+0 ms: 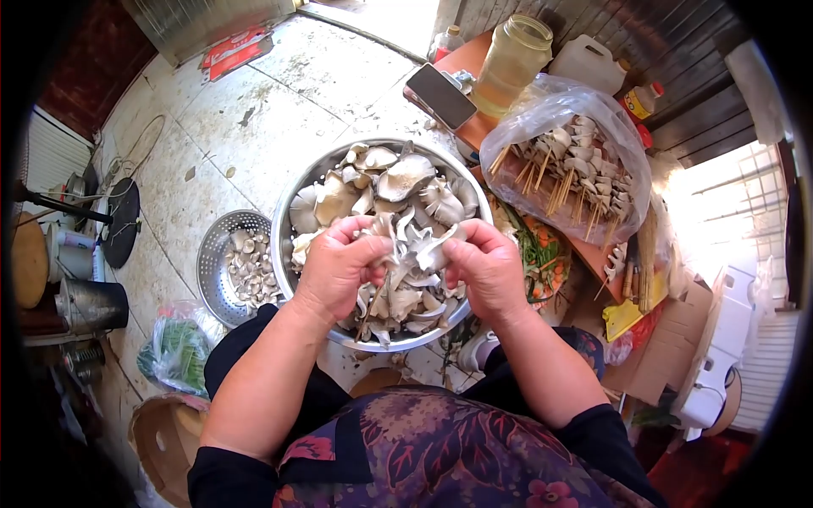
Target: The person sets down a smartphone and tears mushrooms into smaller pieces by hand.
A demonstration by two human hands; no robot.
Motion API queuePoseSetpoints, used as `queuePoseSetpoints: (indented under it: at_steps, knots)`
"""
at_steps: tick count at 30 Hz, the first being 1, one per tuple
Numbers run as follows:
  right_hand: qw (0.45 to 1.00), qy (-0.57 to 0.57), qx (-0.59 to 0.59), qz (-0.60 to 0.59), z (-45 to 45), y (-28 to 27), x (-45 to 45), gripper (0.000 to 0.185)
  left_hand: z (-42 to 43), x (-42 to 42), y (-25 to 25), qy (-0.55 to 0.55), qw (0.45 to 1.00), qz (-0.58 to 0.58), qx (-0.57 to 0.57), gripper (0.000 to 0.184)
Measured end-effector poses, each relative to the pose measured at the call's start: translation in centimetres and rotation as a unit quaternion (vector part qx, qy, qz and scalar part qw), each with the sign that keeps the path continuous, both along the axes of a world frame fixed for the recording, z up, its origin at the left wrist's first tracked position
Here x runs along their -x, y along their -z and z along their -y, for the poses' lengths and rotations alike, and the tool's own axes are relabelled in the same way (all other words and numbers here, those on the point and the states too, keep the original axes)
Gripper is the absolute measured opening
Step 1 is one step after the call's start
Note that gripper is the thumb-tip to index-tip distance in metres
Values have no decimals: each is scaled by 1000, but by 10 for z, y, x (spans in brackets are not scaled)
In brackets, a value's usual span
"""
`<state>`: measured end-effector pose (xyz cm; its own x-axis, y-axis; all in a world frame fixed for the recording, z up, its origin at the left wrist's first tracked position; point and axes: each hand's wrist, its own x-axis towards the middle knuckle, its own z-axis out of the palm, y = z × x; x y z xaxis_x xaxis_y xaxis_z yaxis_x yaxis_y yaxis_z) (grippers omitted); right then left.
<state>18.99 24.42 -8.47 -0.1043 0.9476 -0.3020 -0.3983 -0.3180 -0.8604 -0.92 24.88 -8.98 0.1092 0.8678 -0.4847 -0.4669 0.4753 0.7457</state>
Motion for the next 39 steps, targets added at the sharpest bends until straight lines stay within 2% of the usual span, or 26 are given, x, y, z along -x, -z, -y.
queuePoseSetpoints:
  at_steps: [2,4,7,10,14,17,19,22,23,24,26,27,29,30,32,33,35,36,38,39]
  knots:
    - [995,-90,18,31,1,1,2,15,1,-2,-7,104,994,-44,-12,24]
    - [993,-110,28,27,4,-3,7,18,2,-3,-6,123,991,-56,-12,31]
    - [979,-169,46,101,6,-5,8,24,3,-5,-14,176,980,-85,-23,41]
    - [978,-172,35,108,7,-5,7,22,4,-3,-15,195,978,-60,-37,43]
    - [981,-168,41,88,7,-10,8,21,4,-1,-19,199,979,-24,-38,45]
    - [988,-140,65,20,3,-7,8,20,3,5,-22,183,983,15,-33,47]
    - [989,-68,113,-66,-1,-3,6,23,3,14,-21,137,987,57,-64,47]
    - [991,-92,93,-21,-3,-5,10,26,-2,27,-17,84,993,24,-83,45]
    - [988,-129,88,5,-2,-8,12,29,-3,29,-15,88,988,-22,-125,37]
    - [986,-143,79,19,1,-6,16,35,-3,31,-16,87,988,-24,-125,37]
    - [977,-189,22,100,2,-4,20,40,-4,32,-17,124,957,-224,-140,35]
    - [977,-189,22,100,1,-2,19,40,-4,33,-18,123,957,-224,-140,35]
    - [930,-226,-101,272,0,1,15,49,-4,35,-20,86,958,-237,-140,31]
    - [930,-225,-102,271,0,-2,12,49,-3,37,-22,68,957,-244,-141,30]
    - [929,-147,-142,309,4,-15,5,39,2,43,-19,41,951,-249,-181,29]
    - [941,-114,-169,270,8,-31,0,40,5,46,-22,19,959,-225,-174,28]
    - [948,-86,-254,170,17,-76,-10,54,15,50,-23,-20,967,-197,-163,25]
    - [924,-79,-333,170,24,-101,-16,63,21,52,-24,-9,965,-206,-163,25]
    - [890,-8,-411,198,56,-160,-12,81,34,53,-27,-56,977,-166,-126,23]
    - [891,9,-410,194,171,-190,13,81,41,55,-27,-70,978,-149,-124,22]
